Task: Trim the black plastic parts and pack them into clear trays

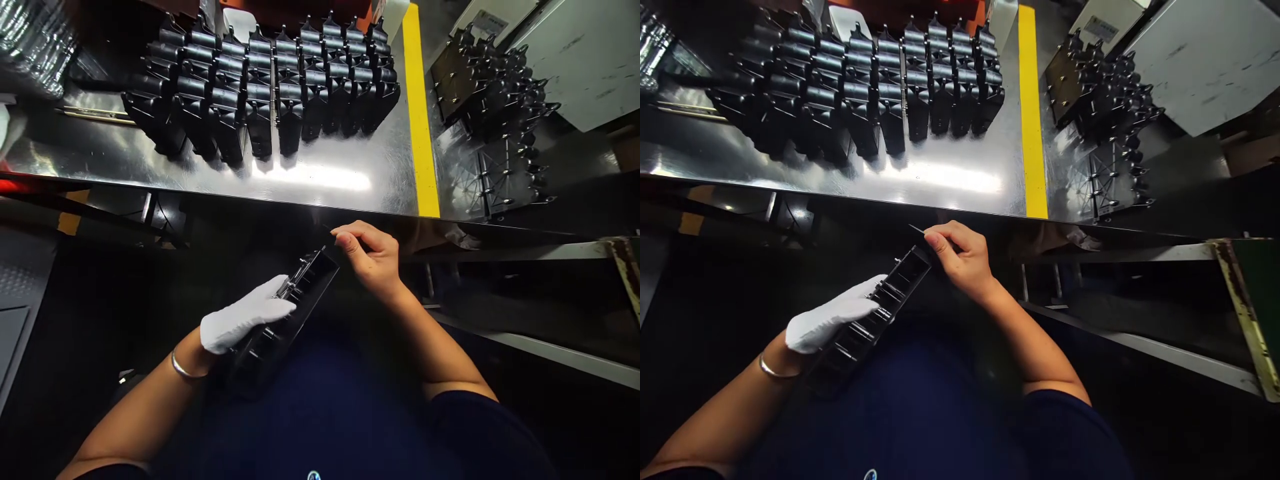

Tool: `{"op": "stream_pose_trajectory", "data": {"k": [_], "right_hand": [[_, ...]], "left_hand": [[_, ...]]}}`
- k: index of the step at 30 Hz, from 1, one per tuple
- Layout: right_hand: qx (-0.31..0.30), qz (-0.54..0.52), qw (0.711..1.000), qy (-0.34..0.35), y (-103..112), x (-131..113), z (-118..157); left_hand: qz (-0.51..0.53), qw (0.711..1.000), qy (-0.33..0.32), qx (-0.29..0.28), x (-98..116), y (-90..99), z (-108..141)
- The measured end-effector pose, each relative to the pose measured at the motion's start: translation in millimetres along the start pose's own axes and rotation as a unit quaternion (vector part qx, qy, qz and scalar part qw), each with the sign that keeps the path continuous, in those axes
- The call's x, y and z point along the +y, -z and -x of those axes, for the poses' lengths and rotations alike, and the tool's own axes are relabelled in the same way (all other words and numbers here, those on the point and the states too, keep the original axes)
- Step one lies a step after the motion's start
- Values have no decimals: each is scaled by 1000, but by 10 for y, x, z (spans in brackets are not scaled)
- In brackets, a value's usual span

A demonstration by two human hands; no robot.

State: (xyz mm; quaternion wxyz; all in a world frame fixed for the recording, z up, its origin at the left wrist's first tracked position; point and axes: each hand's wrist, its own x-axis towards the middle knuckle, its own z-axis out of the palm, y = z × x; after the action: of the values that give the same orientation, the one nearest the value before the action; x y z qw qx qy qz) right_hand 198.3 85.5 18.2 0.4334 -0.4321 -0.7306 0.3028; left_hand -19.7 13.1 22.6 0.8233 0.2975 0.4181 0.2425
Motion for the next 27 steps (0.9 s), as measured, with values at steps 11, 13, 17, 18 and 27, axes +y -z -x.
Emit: {"op": "stream_pose_trajectory", "data": {"k": [11,13,17,18,27], "right_hand": [[-58,105,993,21,-31,-171,136],[-77,137,987,30,-40,-171,155],[-101,179,977,52,-21,-152,175],[-98,171,979,57,-9,-147,172],[-64,123,984,113,162,-171,94]], "left_hand": [[-122,988,-30,91,12,-64,-16],[-130,986,-34,98,-16,-57,-22],[-130,986,-38,101,-51,-32,-42],[-131,986,-40,99,-51,-25,-54],[-239,899,-156,332,-106,3,-196]]}}
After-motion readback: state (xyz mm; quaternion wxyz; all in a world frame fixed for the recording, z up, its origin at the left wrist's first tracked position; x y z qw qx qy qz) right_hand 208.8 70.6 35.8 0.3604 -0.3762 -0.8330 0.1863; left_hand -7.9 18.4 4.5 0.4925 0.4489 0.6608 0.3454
